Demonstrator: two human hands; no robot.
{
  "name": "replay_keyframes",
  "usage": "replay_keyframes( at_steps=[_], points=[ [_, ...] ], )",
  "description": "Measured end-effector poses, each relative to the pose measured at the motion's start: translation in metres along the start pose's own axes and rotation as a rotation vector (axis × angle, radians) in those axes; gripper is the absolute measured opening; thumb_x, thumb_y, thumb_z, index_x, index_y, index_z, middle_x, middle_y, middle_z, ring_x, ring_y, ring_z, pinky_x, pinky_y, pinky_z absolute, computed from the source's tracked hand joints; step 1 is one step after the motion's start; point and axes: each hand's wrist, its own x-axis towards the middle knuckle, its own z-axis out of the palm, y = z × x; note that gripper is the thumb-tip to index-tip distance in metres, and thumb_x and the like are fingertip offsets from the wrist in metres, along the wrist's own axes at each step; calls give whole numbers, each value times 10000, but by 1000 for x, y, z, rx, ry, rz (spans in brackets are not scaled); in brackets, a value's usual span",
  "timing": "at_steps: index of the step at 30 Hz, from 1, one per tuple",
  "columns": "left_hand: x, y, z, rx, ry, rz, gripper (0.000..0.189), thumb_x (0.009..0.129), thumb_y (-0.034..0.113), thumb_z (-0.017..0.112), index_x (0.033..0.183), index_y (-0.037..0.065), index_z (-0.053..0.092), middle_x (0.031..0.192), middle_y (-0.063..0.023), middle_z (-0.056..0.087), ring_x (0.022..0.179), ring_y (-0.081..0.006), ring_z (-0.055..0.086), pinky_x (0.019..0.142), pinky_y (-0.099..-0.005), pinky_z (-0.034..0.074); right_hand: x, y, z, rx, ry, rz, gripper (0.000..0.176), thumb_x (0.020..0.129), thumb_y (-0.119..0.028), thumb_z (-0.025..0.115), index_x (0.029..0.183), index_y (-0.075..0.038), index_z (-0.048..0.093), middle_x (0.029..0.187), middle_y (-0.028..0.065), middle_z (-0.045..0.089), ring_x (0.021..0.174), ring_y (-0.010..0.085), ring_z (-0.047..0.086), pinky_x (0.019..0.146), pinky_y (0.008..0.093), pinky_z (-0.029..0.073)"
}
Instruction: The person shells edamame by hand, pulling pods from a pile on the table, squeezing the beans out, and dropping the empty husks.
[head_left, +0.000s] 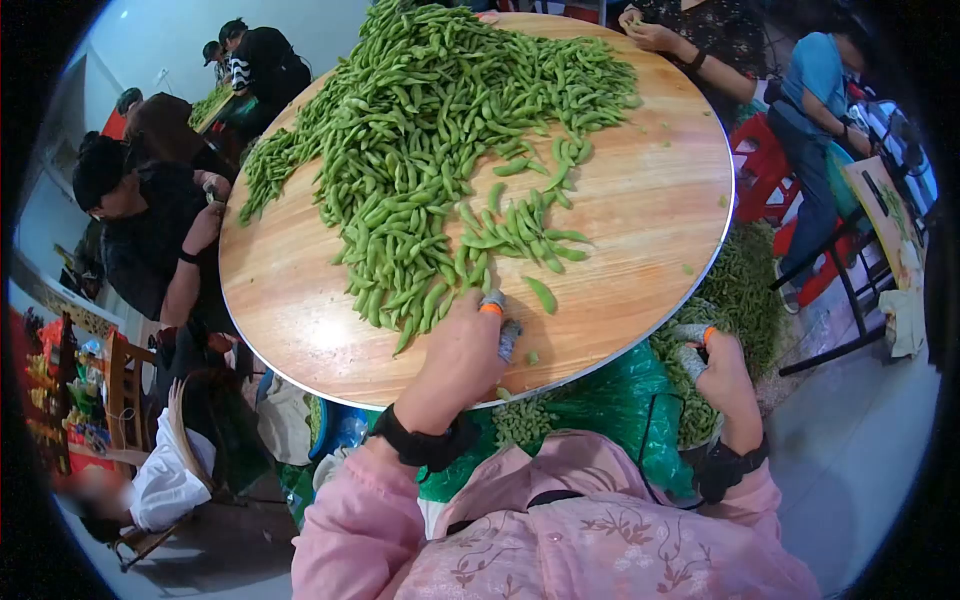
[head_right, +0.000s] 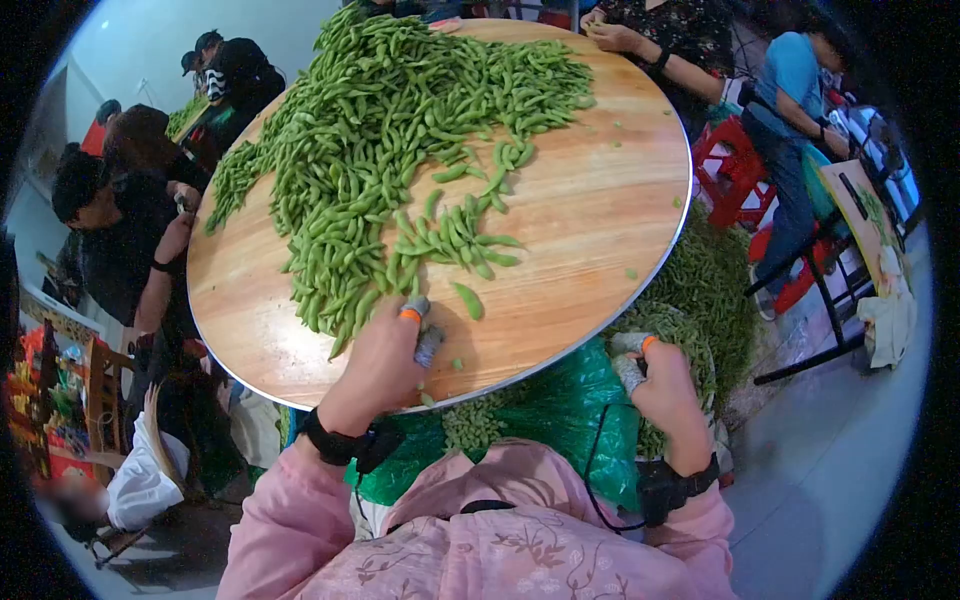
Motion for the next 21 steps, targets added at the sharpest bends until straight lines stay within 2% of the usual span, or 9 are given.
replay_keyframes(
  at_steps=[3, 6, 9, 10, 12, 13, 15, 19, 21],
  points=[
    [-6, 10, 4, -86, -66, 36, 207, 743, 152, 555, 892, 8, 552, 803, -186, 522, 729, -358, 531, 636, -420, 440, -3, 3, 2, 55, -19, 17, 224, 702, -6, 543, 919, 32, 581, 746, 139, 615, 656, 185, 579, 621, 278, 445],
    [-38, 30, 4, -77, -139, 149, 171, 723, 174, 582, 862, 75, 588, 741, -138, 512, 660, -323, 540, 541, -397, 444, -3, 2, 2, 87, -44, 35, 211, 704, -3, 540, 907, 33, 584, 740, 121, 617, 658, 156, 569, 614, 271, 443],
    [-35, 34, -5, -98, -82, 223, 163, 722, 190, 592, 811, 53, 590, 697, -142, 540, 616, -325, 550, 518, -396, 444, -1, -1, 7, 138, -107, 72, 203, 707, -5, 543, 901, 33, 584, 737, 101, 617, 655, 129, 552, 610, 263, 440],
    [-29, 35, -5, -97, -83, 221, 163, 722, 190, 592, 811, 53, 590, 697, -142, 540, 616, -325, 550, 518, -396, 444, -1, -2, 9, 182, -143, 79, 197, 710, -8, 546, 899, 34, 585, 741, 92, 616, 652, 118, 543, 610, 260, 438],
    [-5, 41, -3, -84, 142, 40, 201, 733, 234, 581, 742, 33, 582, 651, -158, 568, 594, -329, 565, 518, -397, 448, -1, -16, 15, 231, -132, 60, 191, 714, -5, 549, 897, 34, 585, 751, 90, 618, 661, 113, 542, 619, 254, 438],
    [7, 44, -2, -83, 144, 44, 201, 733, 234, 581, 742, 33, 582, 651, -158, 568, 594, -329, 565, 518, -397, 448, -1, -23, 18, 279, -119, 41, 185, 717, -2, 552, 896, 33, 586, 761, 87, 619, 669, 109, 541, 628, 247, 437],
    [29, 43, 4, 116, -117, -96, 256, 738, 272, 570, 711, 17, 569, 638, -184, 577, 585, -331, 575, 518, -397, 448, 0, -33, 24, 345, -125, 5, 182, 724, -2, 557, 899, 35, 587, 771, 85, 620, 685, 107, 544, 642, 244, 438],
    [39, 30, 21, 152, -22, -49, 268, 741, 283, 559, 702, 18, 566, 635, -182, 575, 566, -331, 570, 502, -396, 444, 1, -45, 37, 487, -121, -13, 182, 737, -8, 579, 912, 39, 591, 798, 80, 624, 725, 117, 551, 685, 247, 444],
    [33, 28, 16, 164, -9, -33, 229, 733, 254, 558, 700, 28, 564, 612, -167, 568, 551, -324, 566, 496, -393, 442, 5, -40, 48, 480, -129, -59, 236, 755, -30, 585, 980, 39, 568, 818, 76, 617, 734, 128, 558, 701, 257, 449]
  ],
)
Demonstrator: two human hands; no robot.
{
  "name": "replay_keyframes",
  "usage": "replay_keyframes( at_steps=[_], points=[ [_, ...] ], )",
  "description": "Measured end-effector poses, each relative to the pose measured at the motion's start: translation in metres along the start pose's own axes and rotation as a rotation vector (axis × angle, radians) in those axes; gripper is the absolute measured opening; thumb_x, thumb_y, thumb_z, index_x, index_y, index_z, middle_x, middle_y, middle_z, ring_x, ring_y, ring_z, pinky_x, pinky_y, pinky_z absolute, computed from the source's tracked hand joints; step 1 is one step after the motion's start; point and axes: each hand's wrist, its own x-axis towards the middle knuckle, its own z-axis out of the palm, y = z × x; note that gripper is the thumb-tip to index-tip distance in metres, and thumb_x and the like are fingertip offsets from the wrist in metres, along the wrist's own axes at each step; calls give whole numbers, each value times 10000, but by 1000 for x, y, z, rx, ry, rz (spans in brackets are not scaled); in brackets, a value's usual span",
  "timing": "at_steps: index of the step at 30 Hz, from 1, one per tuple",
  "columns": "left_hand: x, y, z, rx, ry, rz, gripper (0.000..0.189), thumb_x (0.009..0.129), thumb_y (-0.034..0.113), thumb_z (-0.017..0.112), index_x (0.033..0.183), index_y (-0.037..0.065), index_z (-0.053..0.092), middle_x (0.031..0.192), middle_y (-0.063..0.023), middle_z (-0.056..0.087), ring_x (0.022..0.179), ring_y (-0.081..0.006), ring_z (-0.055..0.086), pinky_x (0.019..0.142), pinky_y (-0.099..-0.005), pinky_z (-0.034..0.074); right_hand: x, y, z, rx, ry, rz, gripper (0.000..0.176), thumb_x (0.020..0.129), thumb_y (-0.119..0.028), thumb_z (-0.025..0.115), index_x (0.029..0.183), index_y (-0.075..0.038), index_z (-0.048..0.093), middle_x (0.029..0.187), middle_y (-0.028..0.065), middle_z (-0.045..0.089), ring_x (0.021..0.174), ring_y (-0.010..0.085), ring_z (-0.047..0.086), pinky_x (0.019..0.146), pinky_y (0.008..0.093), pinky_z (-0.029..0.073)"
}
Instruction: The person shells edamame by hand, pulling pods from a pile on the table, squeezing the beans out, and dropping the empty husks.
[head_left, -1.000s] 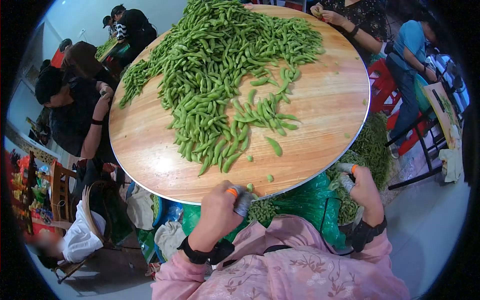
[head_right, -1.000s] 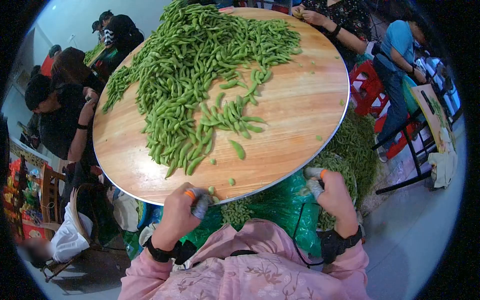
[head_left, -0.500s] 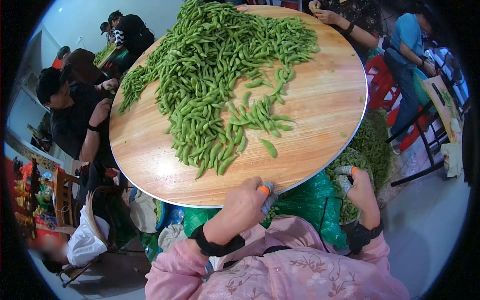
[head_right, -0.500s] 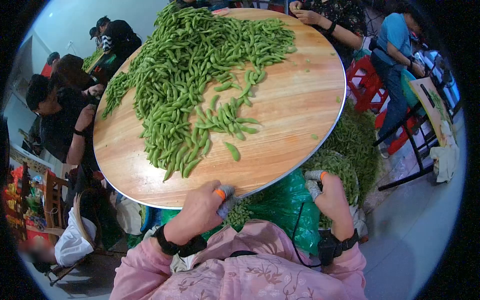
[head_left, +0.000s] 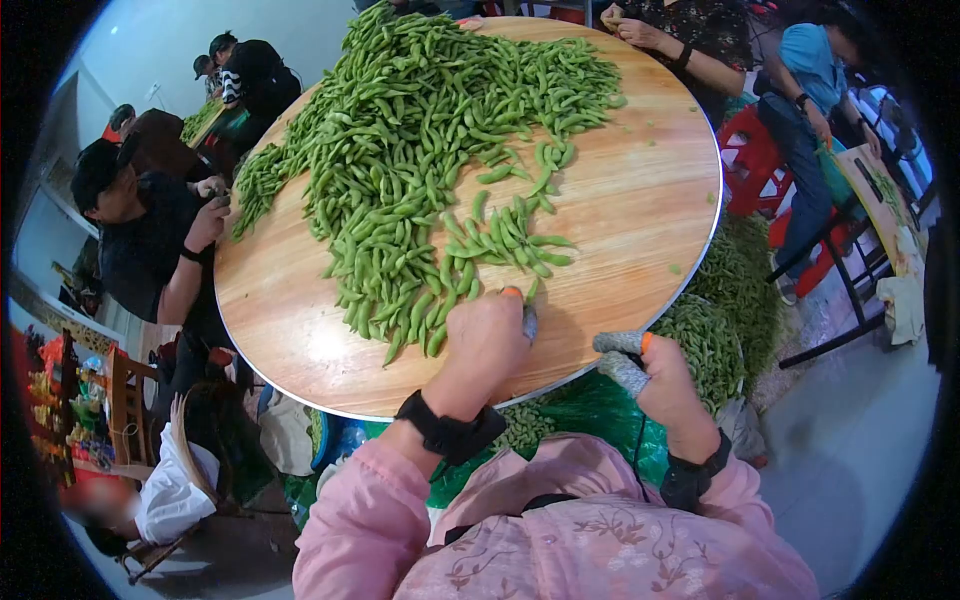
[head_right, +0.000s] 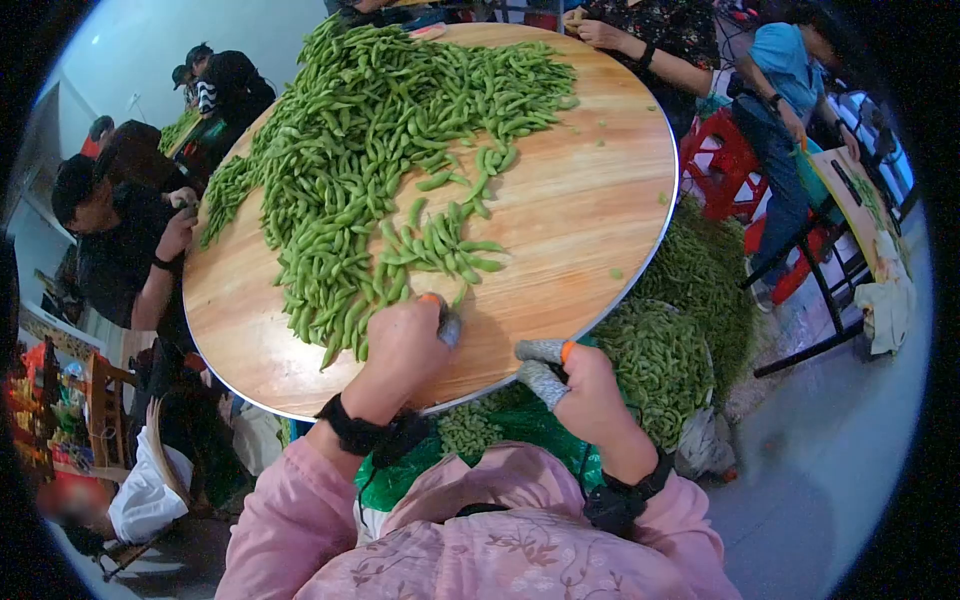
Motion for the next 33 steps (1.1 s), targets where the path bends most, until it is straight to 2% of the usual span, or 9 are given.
replay_keyframes(
  at_steps=[3, 5, 8, 10, 12, 16, 19, 21, 33],
  points=[
    [-24, 4, -10, -61, 49, 71, 189, 707, 233, 575, 688, 45, 559, 629, -150, 569, 555, -308, 565, 488, -381, 441, 7, -2, 12, 293, -42, 84, 295, 772, -63, 583, 1053, 15, 539, 822, 63, 604, 702, 111, 556, 637, 226, 447],
    [-44, 10, -17, -88, 45, 157, 168, 699, 214, 586, 695, 48, 563, 645, -141, 568, 563, -301, 563, 488, -378, 443, 13, -5, 16, 722, -197, 328, 304, 793, -109, 571, 1077, -10, 523, 809, 42, 589, 647, 65, 532, 537, 169, 404],
    [-62, 14, -26, -186, 52, 260, 131, 696, 166, 598, 738, 45, 572, 685, -136, 570, 584, -294, 564, 499, -359, 448, 19, -15, 22, 860, -292, 365, 246, 798, -155, 575, 1008, -28, 563, 756, 13, 583, 593, 33, 497, 470, 136, 339],
    [-67, 14, -31, -261, 56, 278, 124, 701, 137, 598, 773, 40, 576, 710, -140, 572, 598, -294, 566, 510, -344, 453, 17, -20, 20, 826, -302, 338, 219, 799, -162, 576, 974, -31, 576, 735, 3, 581, 588, 31, 496, 465, 135, 337],
    [-68, 13, -34, -543, -94, 82, 191, 678, 114, 603, 850, 43, 559, 707, -146, 559, 640, -318, 568, 537, -376, 440, 15, -23, 20, 790, -310, 310, 195, 801, -168, 578, 941, -34, 589, 713, -7, 578, 583, 29, 496, 460, 133, 334],
    [-73, 5, -20, -679, -202, 127, 238, 685, 116, 611, 906, 53, 548, 712, -153, 557, 642, -337, 561, 539, -379, 433, 10, -25, 24, 666, -297, 246, 185, 803, -167, 580, 928, -32, 598, 709, -25, 581, 593, 27, 496, 484, 144, 348],
    [-79, 6, -21, -659, -123, 107, 261, 668, 100, 609, 916, 52, 546, 695, -154, 553, 618, -331, 561, 525, -386, 436, 3, -34, 30, 606, -263, 199, 186, 811, -160, 568, 942, -31, 597, 728, -26, 578, 602, 22, 480, 504, 149, 350],
    [-84, 10, -27, -360, -122, 73, 255, 658, 127, 646, 884, 43, 563, 714, -156, 564, 654, -321, 567, 569, -361, 453, -1, -38, 31, 615, -234, 193, 186, 816, -157, 561, 948, -30, 596, 734, -27, 574, 603, 20, 467, 512, 152, 346],
    [-89, 7, -12, -240, 226, 262, 250, 614, 127, 661, 825, 51, 550, 698, -109, 555, 605, -280, 561, 495, -359, 445, -7, -36, 32, 618, -293, 271, 98, 824, -99, 512, 823, -40, 589, 668, -71, 500, 546, 11, 374, 490, 154, 293]
  ],
)
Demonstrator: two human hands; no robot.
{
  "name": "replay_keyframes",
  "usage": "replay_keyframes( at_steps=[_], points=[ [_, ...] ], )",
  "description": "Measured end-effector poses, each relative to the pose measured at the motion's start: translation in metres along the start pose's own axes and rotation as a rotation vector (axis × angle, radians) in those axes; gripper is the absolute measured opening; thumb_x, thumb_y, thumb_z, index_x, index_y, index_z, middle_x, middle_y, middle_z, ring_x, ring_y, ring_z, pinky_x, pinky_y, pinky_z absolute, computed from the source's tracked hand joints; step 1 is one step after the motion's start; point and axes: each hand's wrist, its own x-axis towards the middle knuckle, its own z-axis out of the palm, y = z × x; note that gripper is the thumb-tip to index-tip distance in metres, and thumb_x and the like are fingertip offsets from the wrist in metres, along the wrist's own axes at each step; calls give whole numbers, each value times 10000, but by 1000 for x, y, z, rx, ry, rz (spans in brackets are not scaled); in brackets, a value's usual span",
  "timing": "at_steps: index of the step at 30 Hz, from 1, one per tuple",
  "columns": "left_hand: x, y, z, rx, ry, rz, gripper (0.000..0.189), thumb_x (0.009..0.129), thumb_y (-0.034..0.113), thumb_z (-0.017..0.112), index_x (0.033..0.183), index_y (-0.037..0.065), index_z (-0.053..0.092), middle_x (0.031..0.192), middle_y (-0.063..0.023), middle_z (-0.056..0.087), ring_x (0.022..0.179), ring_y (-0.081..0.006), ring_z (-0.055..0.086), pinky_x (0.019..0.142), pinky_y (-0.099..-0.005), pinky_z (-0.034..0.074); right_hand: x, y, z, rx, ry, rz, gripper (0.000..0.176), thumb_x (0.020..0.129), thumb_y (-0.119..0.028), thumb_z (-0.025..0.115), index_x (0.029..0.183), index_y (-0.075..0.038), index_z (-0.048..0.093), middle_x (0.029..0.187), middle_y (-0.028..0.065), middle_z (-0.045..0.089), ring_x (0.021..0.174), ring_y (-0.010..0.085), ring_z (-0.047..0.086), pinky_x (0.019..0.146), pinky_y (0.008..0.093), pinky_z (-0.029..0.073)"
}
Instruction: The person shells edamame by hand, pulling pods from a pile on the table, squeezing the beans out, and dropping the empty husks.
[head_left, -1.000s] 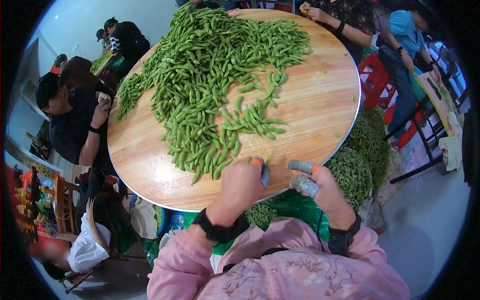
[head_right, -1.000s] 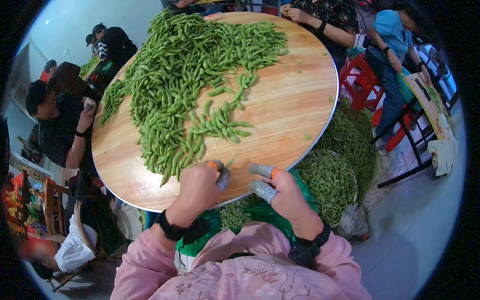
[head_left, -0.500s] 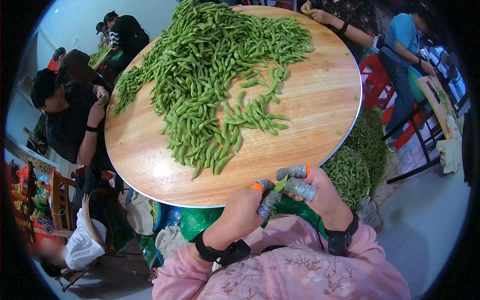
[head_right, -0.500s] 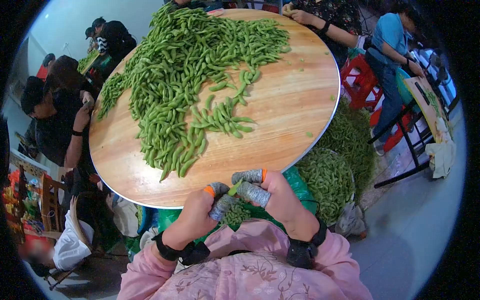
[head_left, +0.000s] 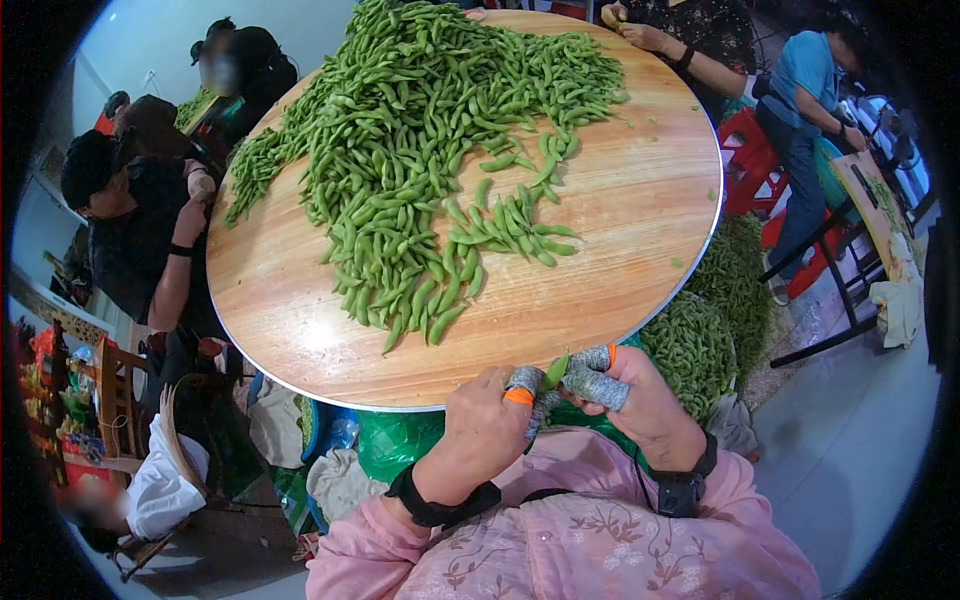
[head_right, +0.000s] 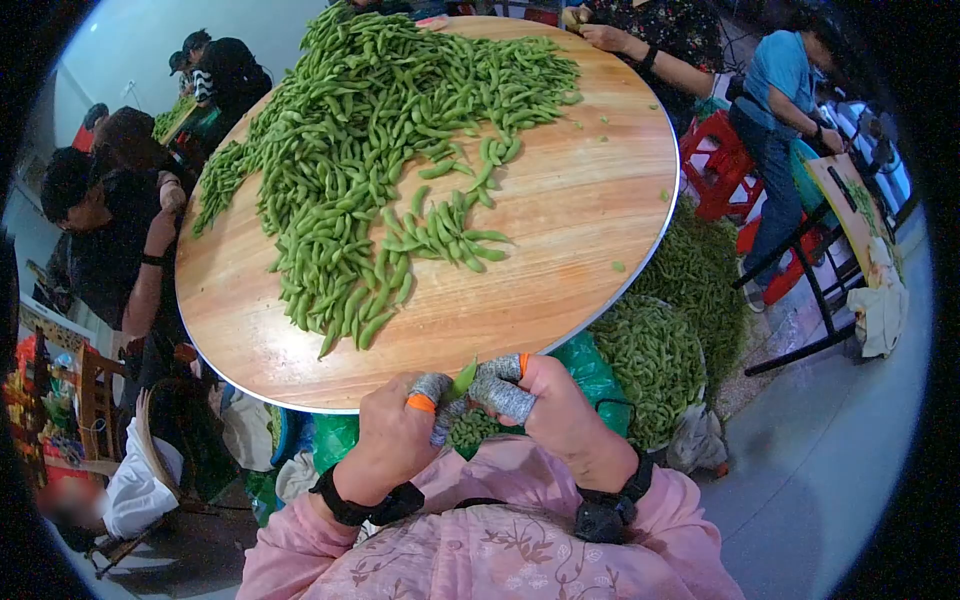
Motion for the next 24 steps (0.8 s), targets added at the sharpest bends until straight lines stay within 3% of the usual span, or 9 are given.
replay_keyframes(
  at_steps=[3, 10, 15, 19, 21, 22, 24],
  points=[
    [-3, -1, 0, 6, -43, 23, 220, 604, 73, 580, 816, 17, 566, 773, -127, 538, 680, -249, 554, 499, -341, 447, 1, 1, 0, -4, -26, 14, 98, 822, -106, 517, 817, -42, 592, 668, -71, 509, 546, 12, 377, 492, 157, 294],
    [-9, -1, 6, -88, -35, -36, 170, 651, 59, 563, 816, 17, 563, 735, -131, 546, 645, -267, 554, 506, -354, 440, 9, 14, -2, 41, -75, -16, 122, 814, -133, 549, 855, -30, 598, 695, -52, 547, 572, 23, 428, 510, 171, 321],
    [-14, 1, 9, -806, -24, -387, 85, 770, 76, 519, 822, 14, 544, 699, -150, 563, 634, -309, 555, 529, -375, 426, 12, 21, 6, 142, -73, -164, 109, 804, -92, 558, 861, -6, 592, 746, -12, 580, 669, 55, 513, 608, 193, 408],
    [-5, 3, -2, -776, -38, -364, 115, 724, 88, 590, 795, 17, 535, 663, -136, 561, 596, -290, 558, 529, -304, 432, 14, 17, 3, -12, -90, -221, 106, 811, -59, 536, 874, 15, 578, 781, 9, 590, 725, 74, 534, 658, 219, 436],
    [1, 8, -11, -167, -121, -260, 110, 742, 103, 583, 797, 19, 538, 670, -143, 566, 604, -298, 562, 530, -302, 434, 13, 10, 5, -62, -95, -189, 110, 817, -56, 525, 881, 19, 574, 787, 10, 591, 721, 72, 533, 648, 221, 437],
    [-1, 3, -8, -70, -96, -159, 115, 754, 118, 579, 793, 17, 539, 658, -143, 568, 593, -311, 561, 518, -311, 435, 14, 6, 5, -79, -114, -166, 111, 822, -53, 515, 882, 22, 571, 790, 13, 591, 718, 74, 533, 642, 221, 438],
    [-4, -2, -7, -239, -99, -185, 148, 729, 120, 595, 826, 22, 541, 670, -151, 567, 608, -318, 564, 524, -336, 442, 14, 5, 9, -98, -128, -227, 104, 826, -46, 509, 877, 23, 567, 782, 19, 588, 694, 73, 530, 620, 219, 436]
  ],
)
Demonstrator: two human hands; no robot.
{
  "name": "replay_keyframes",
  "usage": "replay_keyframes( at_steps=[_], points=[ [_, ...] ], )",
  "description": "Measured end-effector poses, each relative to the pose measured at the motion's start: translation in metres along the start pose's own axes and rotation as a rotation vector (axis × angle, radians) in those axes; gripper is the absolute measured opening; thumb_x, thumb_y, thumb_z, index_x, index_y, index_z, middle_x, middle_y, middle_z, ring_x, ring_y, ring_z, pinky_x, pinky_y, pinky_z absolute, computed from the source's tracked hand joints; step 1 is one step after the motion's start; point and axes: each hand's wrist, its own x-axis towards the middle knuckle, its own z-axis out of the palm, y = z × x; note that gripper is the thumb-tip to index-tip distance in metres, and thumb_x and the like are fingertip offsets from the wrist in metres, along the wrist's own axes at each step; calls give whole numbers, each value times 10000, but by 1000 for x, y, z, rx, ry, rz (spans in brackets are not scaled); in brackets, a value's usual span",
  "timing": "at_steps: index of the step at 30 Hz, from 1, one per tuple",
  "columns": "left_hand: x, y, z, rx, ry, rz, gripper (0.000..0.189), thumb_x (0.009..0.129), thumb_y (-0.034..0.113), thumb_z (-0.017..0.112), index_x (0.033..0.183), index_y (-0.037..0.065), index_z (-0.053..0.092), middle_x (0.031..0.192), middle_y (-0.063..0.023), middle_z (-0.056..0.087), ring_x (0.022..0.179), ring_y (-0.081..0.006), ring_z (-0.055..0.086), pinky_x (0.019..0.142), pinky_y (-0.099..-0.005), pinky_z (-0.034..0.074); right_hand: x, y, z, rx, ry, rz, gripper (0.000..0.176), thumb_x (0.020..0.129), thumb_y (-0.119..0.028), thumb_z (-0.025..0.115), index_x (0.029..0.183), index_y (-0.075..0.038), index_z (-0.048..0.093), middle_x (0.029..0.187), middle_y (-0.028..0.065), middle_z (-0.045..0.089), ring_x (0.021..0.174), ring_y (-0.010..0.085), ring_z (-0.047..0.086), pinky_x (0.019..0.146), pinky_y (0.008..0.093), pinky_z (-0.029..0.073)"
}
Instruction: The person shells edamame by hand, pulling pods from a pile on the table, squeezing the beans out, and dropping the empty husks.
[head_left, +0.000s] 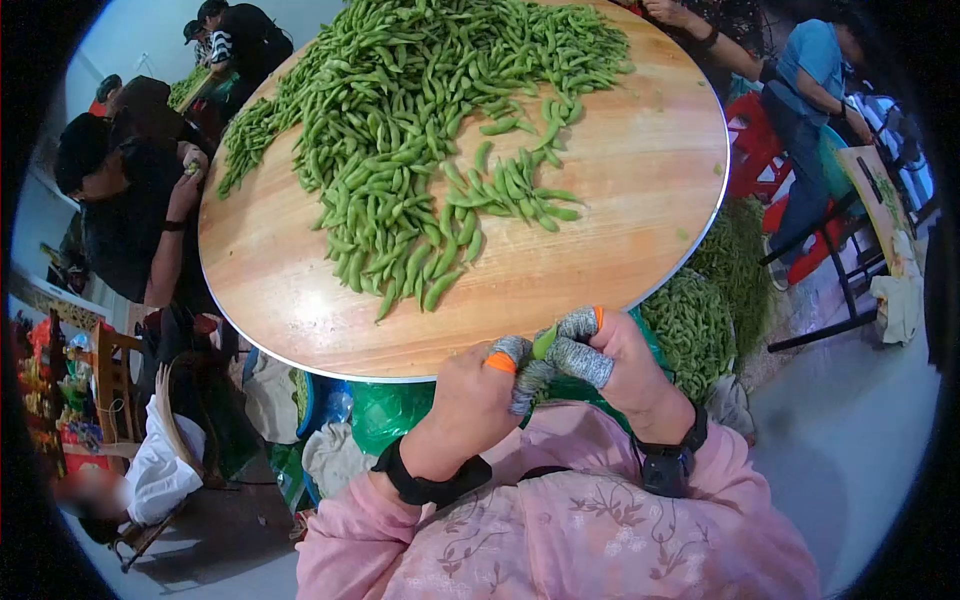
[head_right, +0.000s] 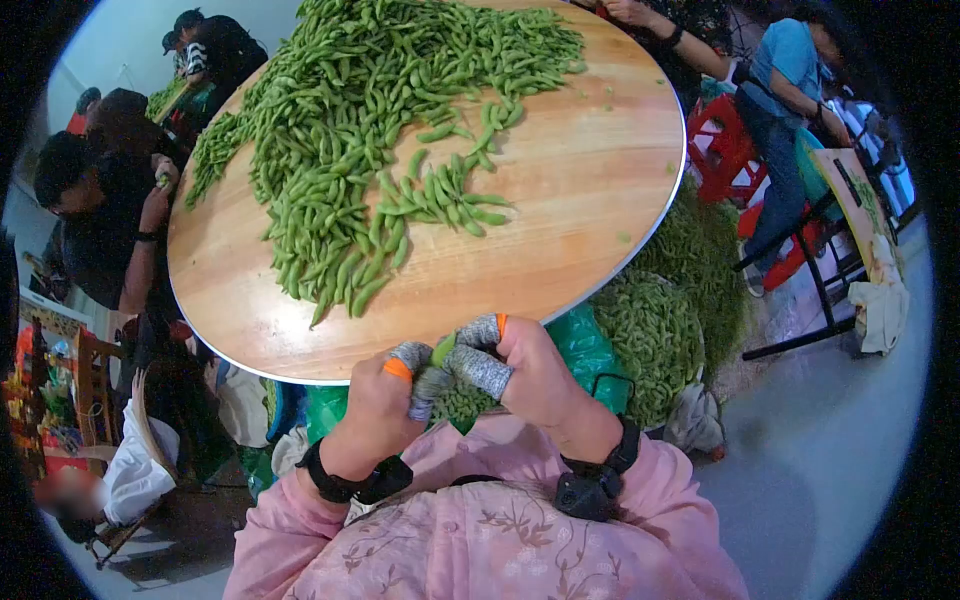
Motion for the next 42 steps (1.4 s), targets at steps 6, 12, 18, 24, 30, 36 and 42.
replay_keyframes(
  at_steps=[6, 12, 18, 24, 30, 36, 42],
  points=[
    [0, -2, -6, -533, 74, -41, 87, 749, 2, 478, 825, 4, 519, 636, -131, 539, 559, -278, 534, 527, -302, 428, 2, 11, 1, -49, -32, -67, 102, 818, -48, 528, 883, 20, 566, 781, 18, 586, 697, 67, 522, 616, 217, 433],
    [4, 3, -14, 101, 89, 55, 80, 747, 52, 531, 806, -2, 528, 693, -138, 562, 598, -297, 559, 523, -333, 430, 9, -5, 5, 13, 1, 94, 109, 821, -40, 521, 897, 22, 569, 795, 25, 592, 715, 78, 535, 635, 224, 436],
    [2, -8, -6, -369, 111, -31, 85, 772, 93, 540, 804, 14, 534, 637, -133, 536, 566, -278, 546, 501, -338, 415, 14, -2, 12, 111, -33, 34, 122, 823, -32, 513, 899, 50, 561, 825, 49, 601, 749, 93, 545, 658, 234, 446],
    [-6, -12, 1, -943, 131, -358, 165, 859, 160, 474, 773, 28, 520, 579, 9, 466, 491, -86, 419, 446, -231, 327, 16, 10, 6, -299, -67, -174, 125, 774, -16, 542, 887, 31, 561, 798, 39, 580, 716, 99, 533, 655, 233, 436],
    [-8, -15, -6, -1191, -82, -628, 233, 878, 278, 468, 783, 67, 497, 607, 45, 436, 467, -38, 340, 421, -181, 247, 13, 2, 5, -353, -76, -157, 54, 758, -27, 554, 790, 17, 546, 680, -10, 512, 628, 49, 446, 553, 215, 390],
    [-12, -20, 1, -1014, -95, -369, 202, 852, 229, 504, 749, 55, 498, 621, 43, 457, 508, -37, 380, 451, -175, 290, 7, -3, 10, -376, -73, -35, 42, 731, -17, 561, 755, 13, 545, 631, 12, 515, 585, 71, 441, 535, 229, 390],
    [-14, -13, 11, -910, -144, -411, 82, 751, 48, 473, 793, 10, 533, 606, -31, 505, 549, -148, 478, 517, -274, 388, -1, -1, 3, -643, -85, -98, 119, 696, -24, 564, 811, -7, 588, 703, 125, 578, 618, 202, 555, 595, 279, 439]
  ],
)
